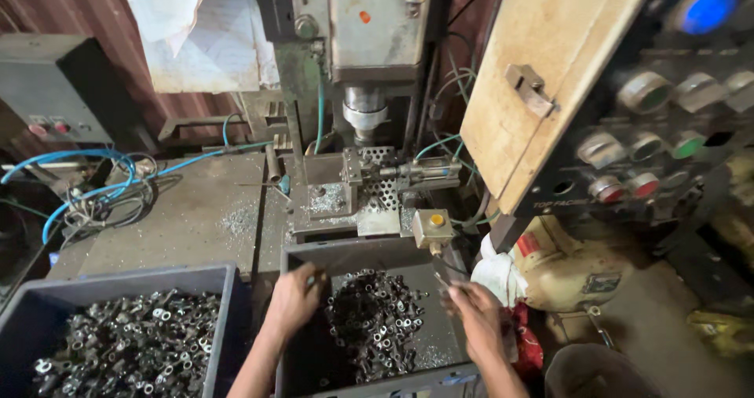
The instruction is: The person repeatedly picks small metal parts from a bin, places them into a drill press jig, activates the machine, and then removes the processed parts into another bin. The cycle continues throughout the clip.
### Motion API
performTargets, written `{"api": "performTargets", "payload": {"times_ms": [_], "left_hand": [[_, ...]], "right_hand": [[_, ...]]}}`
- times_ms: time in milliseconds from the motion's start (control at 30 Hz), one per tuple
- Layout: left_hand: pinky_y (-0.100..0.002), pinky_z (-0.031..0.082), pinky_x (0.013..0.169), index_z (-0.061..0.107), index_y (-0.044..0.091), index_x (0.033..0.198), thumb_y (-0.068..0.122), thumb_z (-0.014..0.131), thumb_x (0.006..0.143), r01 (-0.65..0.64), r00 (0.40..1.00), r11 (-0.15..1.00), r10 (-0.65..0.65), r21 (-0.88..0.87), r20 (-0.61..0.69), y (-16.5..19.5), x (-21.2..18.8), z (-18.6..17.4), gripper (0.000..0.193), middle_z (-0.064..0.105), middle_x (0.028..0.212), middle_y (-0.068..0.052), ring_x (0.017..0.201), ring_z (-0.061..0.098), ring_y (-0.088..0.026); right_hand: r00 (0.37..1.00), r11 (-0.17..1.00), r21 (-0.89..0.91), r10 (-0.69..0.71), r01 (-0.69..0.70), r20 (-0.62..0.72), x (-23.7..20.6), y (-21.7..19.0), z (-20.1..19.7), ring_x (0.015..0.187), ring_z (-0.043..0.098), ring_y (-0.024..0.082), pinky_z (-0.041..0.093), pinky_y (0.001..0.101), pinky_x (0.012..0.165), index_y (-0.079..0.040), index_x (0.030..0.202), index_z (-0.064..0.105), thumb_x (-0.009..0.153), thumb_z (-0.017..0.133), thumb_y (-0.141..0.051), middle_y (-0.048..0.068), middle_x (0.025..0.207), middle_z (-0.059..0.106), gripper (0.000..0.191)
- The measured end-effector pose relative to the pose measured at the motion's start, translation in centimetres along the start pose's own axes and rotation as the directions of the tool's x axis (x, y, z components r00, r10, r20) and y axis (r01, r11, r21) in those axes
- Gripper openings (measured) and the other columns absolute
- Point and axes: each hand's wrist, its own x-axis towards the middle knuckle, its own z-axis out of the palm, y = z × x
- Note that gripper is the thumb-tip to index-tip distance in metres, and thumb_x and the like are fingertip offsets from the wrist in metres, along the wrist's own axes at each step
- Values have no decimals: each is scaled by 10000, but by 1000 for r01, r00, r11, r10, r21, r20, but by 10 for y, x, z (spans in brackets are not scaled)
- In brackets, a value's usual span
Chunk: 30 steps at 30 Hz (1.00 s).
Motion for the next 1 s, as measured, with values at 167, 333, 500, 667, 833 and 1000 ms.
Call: {"api": "performTargets", "payload": {"times_ms": [167, 333, 500, 667, 833, 1000], "left_hand": [[-465, 576, 816, 722, 95, 1079, 111, 666, 813, 45, 997, 996, -49, 73, 55, -15, -47, -3, 272, 744, 1048, -173, 963, 697, -397], [-439, 564, 892, 707, 122, 1142, 85, 685, 778, 66, 996, 995, -70, 72, 62, -17, -45, -9, 366, 737, 1135, -130, 1043, 689, -357], [-416, 565, 906, 696, 142, 1180, 60, 708, 752, 146, 985, 989, -149, 38, 86, -18, -44, -17, 436, 731, 1167, -102, 1048, 695, -337], [-411, 573, 900, 694, 134, 1176, 51, 693, 756, 168, 982, 986, -167, 2, 83, -20, -42, -22, 428, 741, 1147, -99, 1042, 703, -330], [-418, 576, 890, 698, 128, 1151, 65, 678, 769, 139, 988, 990, -141, 30, 59, -20, -41, -23, 388, 743, 1134, -98, 1023, 705, -336], [-430, 572, 882, 698, 131, 1147, 83, 690, 776, 159, 983, 986, -163, 49, 84, -17, -42, -21, 374, 741, 1130, -98, 1012, 704, -340]], "right_hand": [[981, 979, 169, 83, -113, 175, 37, -31, 100, 877, 751, 213, 581, 294, 716, -11, 1186, 685, 969, 611, -61, 143, 1052, 756, 235], [986, 964, 226, 114, -139, 120, 109, -30, 187, 887, 760, 230, 587, 307, 716, -35, 1106, 624, 977, 649, -99, 167, 1041, 738, 146], [994, 913, 395, 74, -102, 85, 178, -4, 225, 827, 740, 255, 582, 329, 664, -73, 1047, 621, 928, 695, -93, 109, 959, 722, 142], [998, 909, 411, 49, -60, 37, 203, 5, 239, 798, 708, 229, 582, 326, 645, -75, 1049, 606, 936, 743, -97, 86, 952, 704, 179], [995, 929, 361, 60, -86, 82, 201, 2, 240, 787, 716, 231, 569, 309, 622, -80, 1071, 608, 941, 743, -138, 118, 1009, 696, 195], [980, 928, 322, 150, -185, 133, 197, -11, 227, 808, 722, 270, 574, 362, 641, -77, 1089, 625, 929, 725, -188, 134, 1018, 707, 219]]}}
